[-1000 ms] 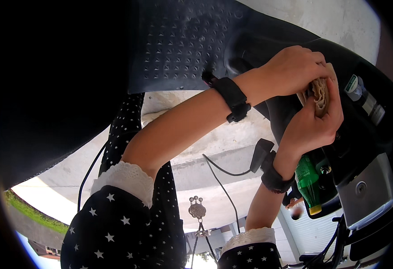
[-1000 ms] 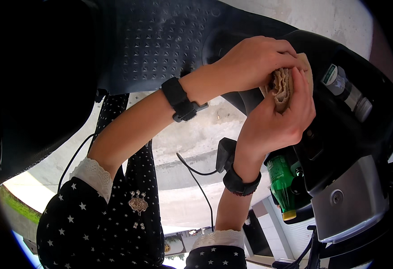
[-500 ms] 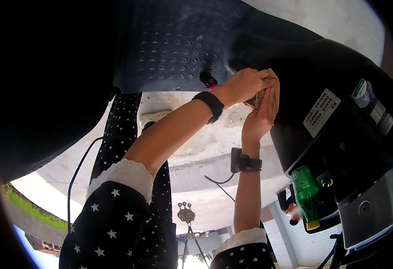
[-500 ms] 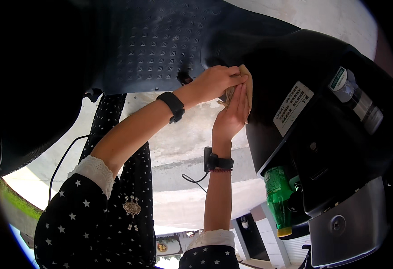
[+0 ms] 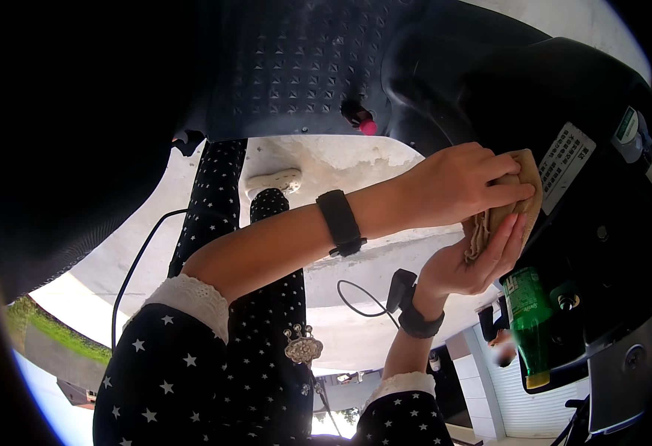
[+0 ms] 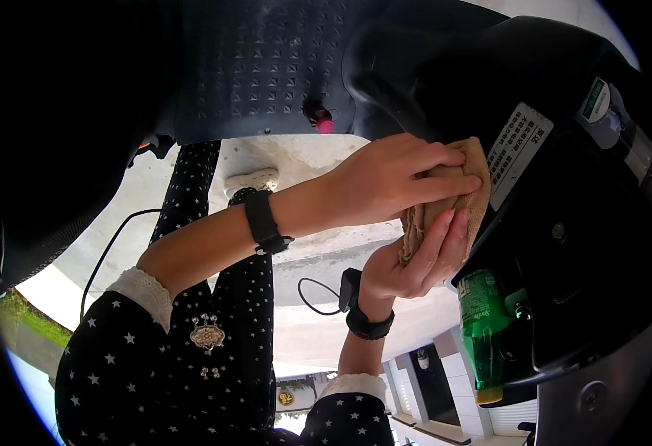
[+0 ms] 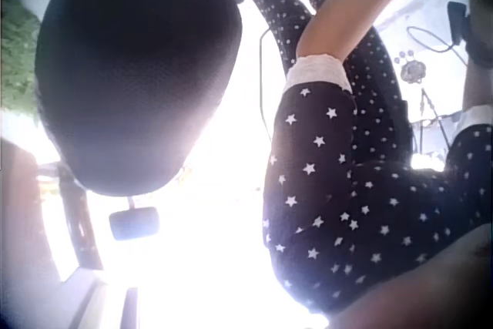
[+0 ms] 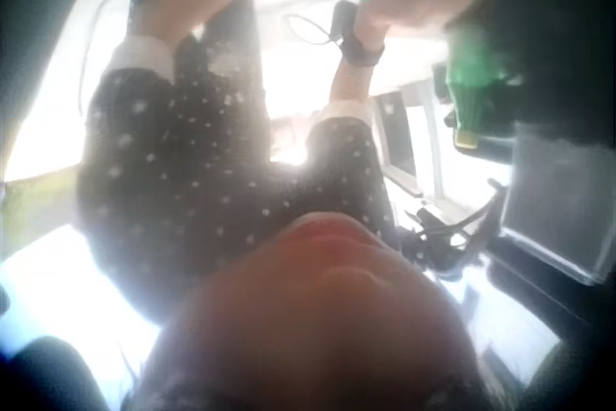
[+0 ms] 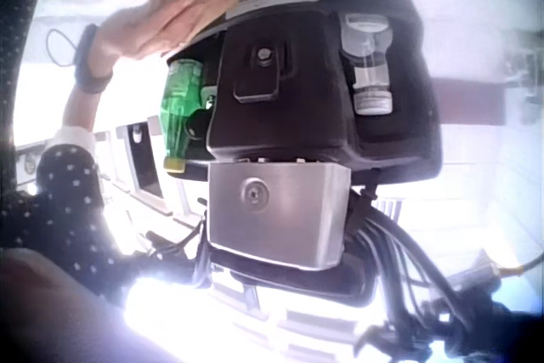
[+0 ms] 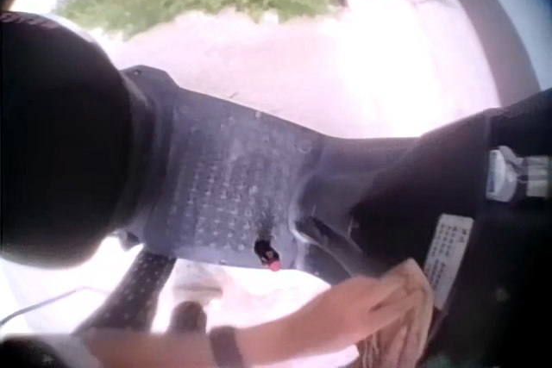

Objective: The person wipes the handlebars, dashboard, front fairing, and inner leg shield of a white moped using a tan cloth.

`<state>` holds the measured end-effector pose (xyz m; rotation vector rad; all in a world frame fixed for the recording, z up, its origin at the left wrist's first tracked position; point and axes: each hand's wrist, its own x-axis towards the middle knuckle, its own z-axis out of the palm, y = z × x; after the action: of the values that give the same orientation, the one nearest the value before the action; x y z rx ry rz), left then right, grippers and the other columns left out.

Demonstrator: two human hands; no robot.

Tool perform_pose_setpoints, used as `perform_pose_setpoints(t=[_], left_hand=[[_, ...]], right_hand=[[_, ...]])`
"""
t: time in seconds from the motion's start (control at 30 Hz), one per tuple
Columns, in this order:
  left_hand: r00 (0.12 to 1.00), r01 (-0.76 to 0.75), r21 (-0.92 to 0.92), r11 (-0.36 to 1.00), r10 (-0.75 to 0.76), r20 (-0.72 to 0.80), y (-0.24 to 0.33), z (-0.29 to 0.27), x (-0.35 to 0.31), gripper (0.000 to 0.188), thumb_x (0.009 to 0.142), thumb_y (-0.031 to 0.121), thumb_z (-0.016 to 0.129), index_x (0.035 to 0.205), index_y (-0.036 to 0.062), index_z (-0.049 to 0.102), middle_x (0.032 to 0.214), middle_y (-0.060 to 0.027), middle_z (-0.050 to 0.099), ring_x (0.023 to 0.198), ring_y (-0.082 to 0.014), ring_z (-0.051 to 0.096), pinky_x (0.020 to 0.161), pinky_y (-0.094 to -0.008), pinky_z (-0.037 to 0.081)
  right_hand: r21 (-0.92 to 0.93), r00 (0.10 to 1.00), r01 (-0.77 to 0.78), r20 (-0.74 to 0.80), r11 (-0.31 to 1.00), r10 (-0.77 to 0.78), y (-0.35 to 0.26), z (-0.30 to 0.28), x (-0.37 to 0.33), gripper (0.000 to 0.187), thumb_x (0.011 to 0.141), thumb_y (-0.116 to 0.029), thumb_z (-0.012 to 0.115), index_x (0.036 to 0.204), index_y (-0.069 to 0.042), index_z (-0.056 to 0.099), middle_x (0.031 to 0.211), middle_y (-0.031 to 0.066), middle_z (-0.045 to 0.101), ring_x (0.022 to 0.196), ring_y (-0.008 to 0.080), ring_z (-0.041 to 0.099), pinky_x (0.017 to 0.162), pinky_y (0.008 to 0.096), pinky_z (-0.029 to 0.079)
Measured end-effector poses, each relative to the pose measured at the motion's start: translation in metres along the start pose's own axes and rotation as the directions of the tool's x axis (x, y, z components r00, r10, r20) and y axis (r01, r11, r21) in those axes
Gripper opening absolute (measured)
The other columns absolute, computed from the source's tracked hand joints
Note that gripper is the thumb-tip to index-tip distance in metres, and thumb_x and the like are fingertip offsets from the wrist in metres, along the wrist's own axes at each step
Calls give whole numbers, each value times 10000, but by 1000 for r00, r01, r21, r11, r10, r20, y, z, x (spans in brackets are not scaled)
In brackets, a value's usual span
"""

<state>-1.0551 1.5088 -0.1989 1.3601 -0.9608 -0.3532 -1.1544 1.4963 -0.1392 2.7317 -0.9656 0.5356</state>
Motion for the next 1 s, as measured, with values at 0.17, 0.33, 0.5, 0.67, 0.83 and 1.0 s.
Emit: perform_pose_setpoints(t=[0.17, 0.33, 0.5, 0.67, 0.83, 1.0], left_hand=[[998, -37, 57, 998, 34, 50, -29, 9, -5, 298, 781, 114, 630, 1079, 108, 628, 991, -27, 575, 755, -181, 576, 676, -294, 487], [987, 23, 300, 954, -69, 146, -79, 21, -15, 325, 800, 83, 597, 1124, 106, 614, 958, -13, 570, 728, -174, 568, 689, -289, 490], [959, 84, 504, 860, -208, 195, -121, 17, -21, 325, 784, 59, 610, 1105, 110, 628, 1015, -15, 605, 769, -229, 628, 667, -317, 539], [876, 294, 456, 840, -428, 222, -94, -2, -29, 362, 736, 8, 639, 1081, 117, 635, 1029, -53, 606, 809, -235, 630, 686, -306, 534], [954, 298, 36, 954, -297, -25, -18, -20, -43, 469, 692, -43, 665, 1124, 134, 615, 1067, -44, 582, 830, -188, 612, 643, -265, 524], [907, 421, -147, 895, -414, 78, 8, 15, -46, 496, 745, 0, 645, 1216, 123, 547, 1188, -79, 535, 944, -239, 597, 782, -300, 522]], right_hand=[[4, 1000, 1, 3, 1000, -1, 10, 36, -11, 410, 779, 25, 653, 1180, -22, 580, 1196, 105, 576, 1110, 275, 544, 913, 367, 497], [44, 987, 87, 129, 995, -92, 22, 86, -10, 424, 744, 81, 629, 1154, -27, 601, 1190, 76, 587, 1102, 275, 549, 914, 381, 472], [165, 978, 53, 189, 985, -84, 25, 138, -8, 445, 686, 128, 591, 1098, -38, 626, 1159, 81, 603, 1080, 280, 560, 912, 383, 474], [311, 956, -120, 292, 943, 25, 20, 122, 4, 443, 647, 137, 566, 1026, -64, 676, 1045, 66, 660, 1019, 261, 592, 889, 363, 477], [271, 986, -75, 163, 960, 31, -14, 25, 14, 378, 676, 117, 610, 1009, -50, 677, 1049, 66, 659, 1014, 244, 589, 881, 357, 493], [49, 988, 132, 72, 990, -135, 13, 18, -3, 321, 739, -1, 675, 1054, -67, 664, 1105, 60, 632, 1044, 235, 579, 891, 348, 460]])
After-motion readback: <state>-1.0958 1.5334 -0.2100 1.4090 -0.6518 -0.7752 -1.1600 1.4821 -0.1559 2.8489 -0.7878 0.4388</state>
